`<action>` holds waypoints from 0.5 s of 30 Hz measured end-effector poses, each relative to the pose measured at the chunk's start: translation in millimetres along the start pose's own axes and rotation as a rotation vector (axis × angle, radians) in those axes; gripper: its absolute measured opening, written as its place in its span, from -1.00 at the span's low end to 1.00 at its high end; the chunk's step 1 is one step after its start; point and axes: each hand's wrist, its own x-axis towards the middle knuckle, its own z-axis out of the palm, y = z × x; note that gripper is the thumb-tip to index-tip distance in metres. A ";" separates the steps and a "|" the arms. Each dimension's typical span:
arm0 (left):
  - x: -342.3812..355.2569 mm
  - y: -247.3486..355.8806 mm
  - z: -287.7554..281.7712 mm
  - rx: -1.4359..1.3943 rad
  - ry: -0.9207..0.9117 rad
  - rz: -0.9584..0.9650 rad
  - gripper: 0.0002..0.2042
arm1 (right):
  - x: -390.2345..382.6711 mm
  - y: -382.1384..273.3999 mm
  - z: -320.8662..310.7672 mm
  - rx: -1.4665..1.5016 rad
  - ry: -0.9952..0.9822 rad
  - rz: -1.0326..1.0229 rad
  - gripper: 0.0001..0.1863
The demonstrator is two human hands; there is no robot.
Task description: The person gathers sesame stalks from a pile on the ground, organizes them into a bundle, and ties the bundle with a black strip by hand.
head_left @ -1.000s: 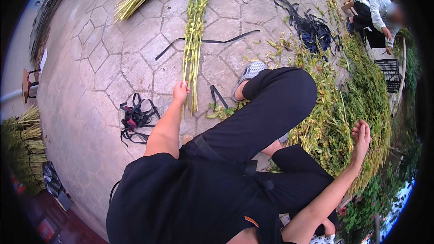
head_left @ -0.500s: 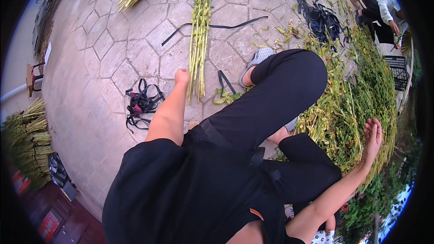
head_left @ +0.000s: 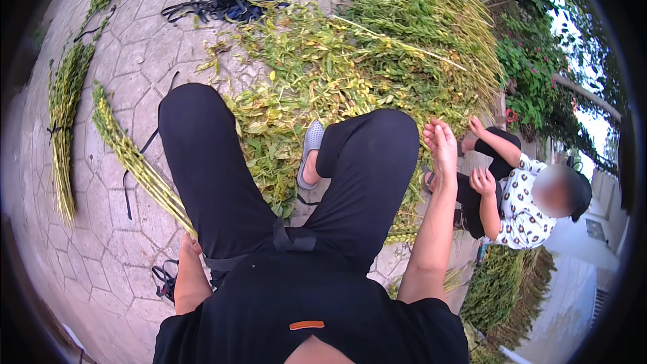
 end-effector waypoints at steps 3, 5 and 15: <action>-26.8 20.6 -1.4 0.147 -0.009 0.133 -0.57 | -29.9 65.7 -38.2 -0.079 0.078 0.164 -0.76; -47.1 39.8 8.9 0.303 -0.048 0.340 -0.58 | -45.3 119.6 -56.2 -0.197 0.107 0.258 -0.75; -310.0 128.3 227.4 0.592 -0.442 1.481 -0.73 | -39.7 252.9 -56.8 -0.937 0.153 0.202 -0.67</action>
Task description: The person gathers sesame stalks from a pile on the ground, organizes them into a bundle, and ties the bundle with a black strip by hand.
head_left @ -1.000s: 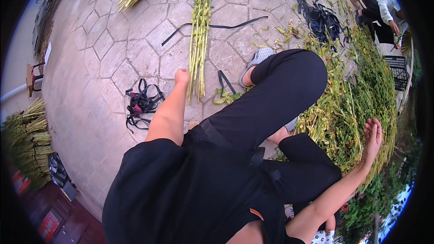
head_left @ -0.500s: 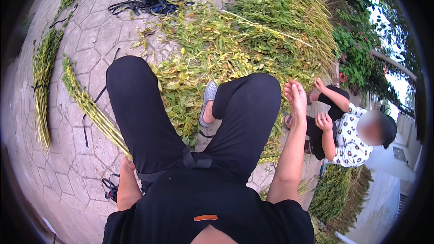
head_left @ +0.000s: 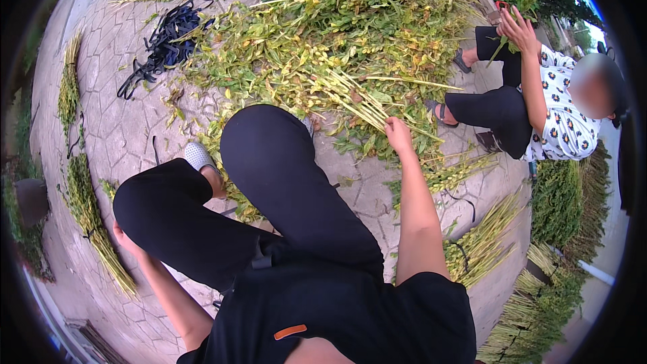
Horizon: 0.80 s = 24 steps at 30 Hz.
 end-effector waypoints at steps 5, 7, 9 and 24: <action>44.6 156.8 117.4 0.101 -0.098 0.351 -0.72 | 18.5 -20.8 34.0 -0.299 0.045 -0.072 -0.56; 27.5 203.3 163.1 0.094 -0.150 0.443 -0.73 | 18.8 -34.3 37.2 -0.430 0.053 -0.091 -0.53; 26.5 227.8 192.3 -0.022 -0.335 0.436 -0.70 | 16.3 -51.4 28.4 -0.406 0.078 -0.122 -0.55; -26.6 182.1 328.2 0.130 -0.940 0.216 -0.74 | -57.6 -95.7 -67.9 0.951 -0.626 0.179 -0.61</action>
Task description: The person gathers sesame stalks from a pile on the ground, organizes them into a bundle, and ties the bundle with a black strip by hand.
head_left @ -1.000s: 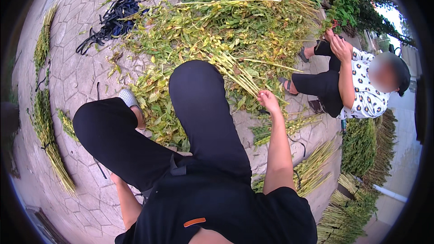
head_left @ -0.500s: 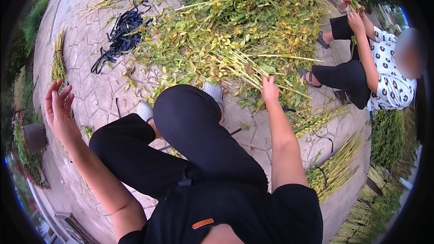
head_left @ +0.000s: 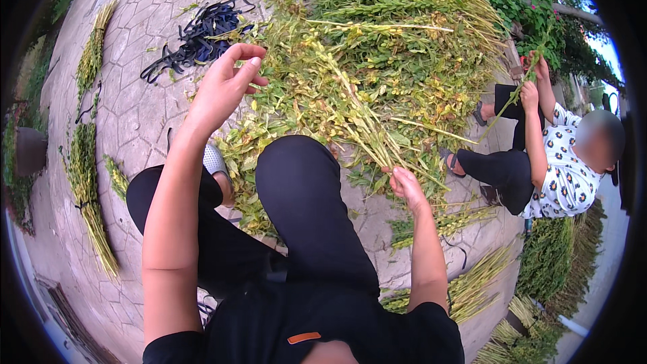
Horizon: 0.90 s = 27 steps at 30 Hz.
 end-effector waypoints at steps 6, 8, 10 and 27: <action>1.7 0.4 -0.3 0.023 -0.032 -0.020 -0.72 | -20.4 -8.1 52.8 0.122 0.117 -0.317 -0.65; 6.6 -4.0 3.8 -0.032 -0.088 -0.025 -0.72 | -15.8 -24.1 60.6 0.033 0.187 -0.427 -0.66; 8.2 -0.2 12.6 -0.084 -0.127 -0.024 -0.72 | -11.6 -44.2 67.6 -0.076 0.272 -0.545 -0.67; 32.7 23.1 -3.6 -0.807 0.317 0.417 -0.76 | 48.8 -164.3 140.1 -0.833 -0.090 -0.803 -0.45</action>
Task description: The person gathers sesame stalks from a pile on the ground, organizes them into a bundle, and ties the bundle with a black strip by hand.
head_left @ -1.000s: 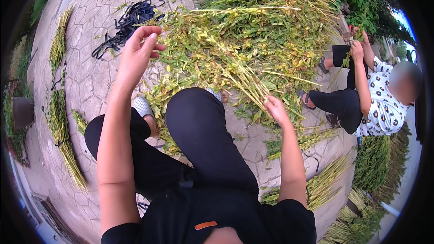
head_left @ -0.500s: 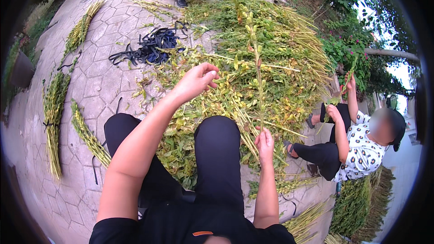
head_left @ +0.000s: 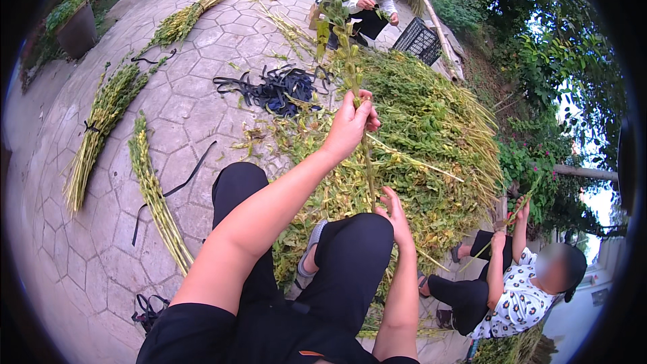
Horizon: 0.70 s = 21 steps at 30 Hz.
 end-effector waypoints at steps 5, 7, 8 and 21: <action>-9.3 22.4 -18.7 0.231 -0.164 0.050 -0.66 | 78.8 -102.0 -62.1 0.055 0.354 -0.267 -0.49; -21.6 31.0 -16.0 0.239 -0.172 0.000 -0.72 | 104.5 -157.4 -83.4 0.187 0.416 -0.397 -0.40; -28.2 35.3 -21.0 0.249 -0.166 -0.018 -0.74 | 113.7 -192.7 -83.1 0.268 0.426 -0.432 -0.31; -51.3 42.4 -29.7 0.182 -0.265 -0.309 -0.78 | 152.8 -215.8 -79.0 0.574 0.017 -0.431 -0.20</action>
